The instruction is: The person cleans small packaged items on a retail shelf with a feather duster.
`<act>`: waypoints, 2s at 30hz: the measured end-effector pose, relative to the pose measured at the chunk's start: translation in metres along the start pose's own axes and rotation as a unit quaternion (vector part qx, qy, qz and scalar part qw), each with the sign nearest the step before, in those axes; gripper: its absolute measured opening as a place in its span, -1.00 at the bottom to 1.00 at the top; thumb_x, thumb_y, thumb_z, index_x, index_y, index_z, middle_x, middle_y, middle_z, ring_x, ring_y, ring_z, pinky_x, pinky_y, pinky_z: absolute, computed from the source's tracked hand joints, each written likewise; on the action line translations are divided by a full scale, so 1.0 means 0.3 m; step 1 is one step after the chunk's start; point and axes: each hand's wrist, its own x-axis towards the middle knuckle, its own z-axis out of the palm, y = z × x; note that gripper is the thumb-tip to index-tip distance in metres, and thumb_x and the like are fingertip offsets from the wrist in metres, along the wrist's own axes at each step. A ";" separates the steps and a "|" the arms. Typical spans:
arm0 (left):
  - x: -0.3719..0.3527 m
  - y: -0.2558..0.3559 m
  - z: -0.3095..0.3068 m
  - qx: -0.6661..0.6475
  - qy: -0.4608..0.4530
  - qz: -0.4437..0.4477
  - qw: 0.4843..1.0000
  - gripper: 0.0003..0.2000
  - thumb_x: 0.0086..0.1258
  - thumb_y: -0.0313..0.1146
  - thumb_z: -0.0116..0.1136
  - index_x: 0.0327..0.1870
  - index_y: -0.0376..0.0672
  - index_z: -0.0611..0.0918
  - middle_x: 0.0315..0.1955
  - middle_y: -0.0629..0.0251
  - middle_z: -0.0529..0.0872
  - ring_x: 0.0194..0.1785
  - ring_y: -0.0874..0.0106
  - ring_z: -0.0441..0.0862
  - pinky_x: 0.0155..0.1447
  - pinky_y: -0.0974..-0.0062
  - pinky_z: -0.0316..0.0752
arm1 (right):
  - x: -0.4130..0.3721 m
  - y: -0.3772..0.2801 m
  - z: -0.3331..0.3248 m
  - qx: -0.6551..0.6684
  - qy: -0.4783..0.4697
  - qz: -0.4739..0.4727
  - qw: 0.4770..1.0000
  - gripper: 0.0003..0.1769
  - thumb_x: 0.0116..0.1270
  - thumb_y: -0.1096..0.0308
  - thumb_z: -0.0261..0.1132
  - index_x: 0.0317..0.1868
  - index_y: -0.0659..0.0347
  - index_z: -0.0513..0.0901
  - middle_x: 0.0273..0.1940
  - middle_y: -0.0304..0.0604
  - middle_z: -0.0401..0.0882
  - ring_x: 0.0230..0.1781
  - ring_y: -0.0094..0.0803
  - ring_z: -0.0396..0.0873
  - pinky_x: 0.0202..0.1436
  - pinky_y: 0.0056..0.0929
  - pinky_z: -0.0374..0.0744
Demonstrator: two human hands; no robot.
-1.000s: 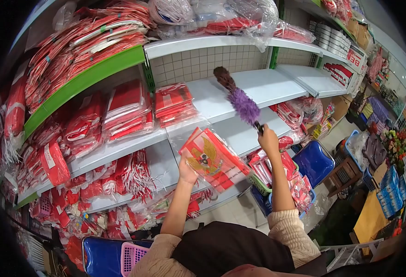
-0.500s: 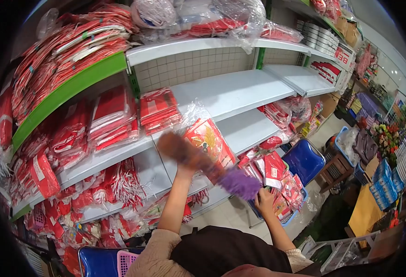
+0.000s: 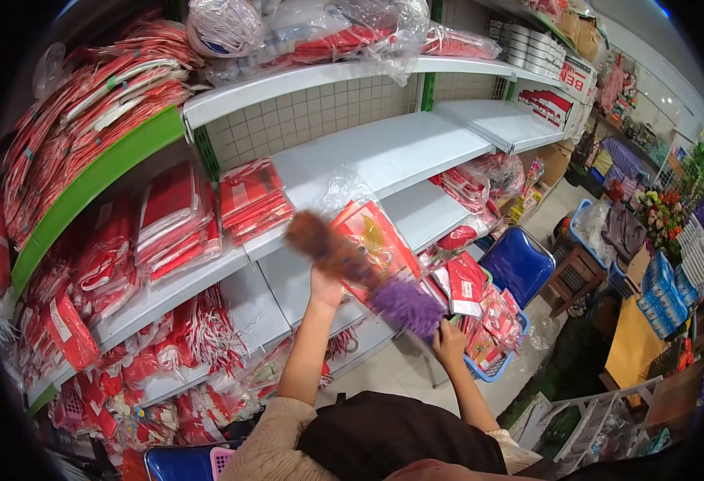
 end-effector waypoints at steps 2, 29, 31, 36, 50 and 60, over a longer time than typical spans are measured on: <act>0.005 -0.016 0.157 0.045 0.165 -0.019 0.985 -0.52 0.46 -0.05 -0.21 0.23 -0.20 0.34 0.14 0.15 0.47 0.17 0.19 0.43 0.25 0.14 0.30 | -0.015 0.042 0.065 0.017 0.013 0.123 0.992 -0.81 0.16 0.33 0.19 -0.39 0.30 0.43 -0.63 0.13 0.42 -0.61 0.06 0.44 -0.52 -0.10 0.38; -0.168 0.142 0.312 0.127 0.176 0.057 0.974 -0.51 0.45 -0.06 -0.16 0.22 -0.26 0.34 0.13 0.09 0.48 0.17 0.22 0.45 0.23 0.21 0.35 | 0.819 -0.322 0.095 -0.163 -0.010 -0.040 0.986 -0.70 0.10 0.48 0.15 -0.10 0.18 0.52 -0.31 0.03 0.53 -0.46 -0.01 0.59 -0.43 -0.12 0.54; -0.174 0.147 0.315 0.138 0.187 0.061 0.971 -0.52 0.45 -0.07 -0.16 0.21 -0.26 0.34 0.12 0.09 0.48 0.16 0.22 0.46 0.22 0.21 0.36 | 0.862 -0.360 0.096 -0.170 -0.066 -0.020 0.983 -0.77 0.12 0.43 0.17 -0.18 0.25 0.54 -0.20 0.06 0.49 -0.35 -0.04 0.59 -0.33 -0.15 0.54; -0.168 0.158 0.311 0.150 0.212 0.067 0.963 -0.52 0.45 -0.07 -0.17 0.20 -0.27 0.35 0.11 0.10 0.49 0.14 0.23 0.47 0.21 0.23 0.37 | 0.750 -0.495 0.026 -0.062 0.161 -0.195 0.965 -0.66 0.18 0.27 0.20 -0.06 0.26 0.53 -0.19 0.03 0.48 -0.27 -0.13 0.47 -0.25 -0.26 0.45; -0.108 0.110 0.278 0.319 0.291 0.085 0.898 -0.42 0.40 -0.09 -0.04 0.36 0.00 0.07 0.25 0.12 0.29 0.25 0.23 0.32 0.22 0.20 0.31 | 0.557 -0.572 -0.097 0.466 -0.206 -0.021 0.860 -0.66 0.23 0.41 0.23 -0.02 0.42 0.52 -0.24 -0.18 0.62 -0.24 -0.57 0.49 -0.13 -0.55 0.46; -0.229 -0.049 0.236 0.247 0.267 0.063 0.929 -0.32 0.18 0.17 0.03 0.21 -0.14 0.30 0.13 0.15 0.42 0.19 0.26 0.37 0.19 0.25 0.34 | 0.479 -0.743 -0.120 0.189 -0.306 -0.283 0.889 -0.56 0.16 0.33 0.13 0.07 0.26 0.48 -0.09 0.09 0.52 -0.04 -0.08 0.48 0.00 -0.22 0.45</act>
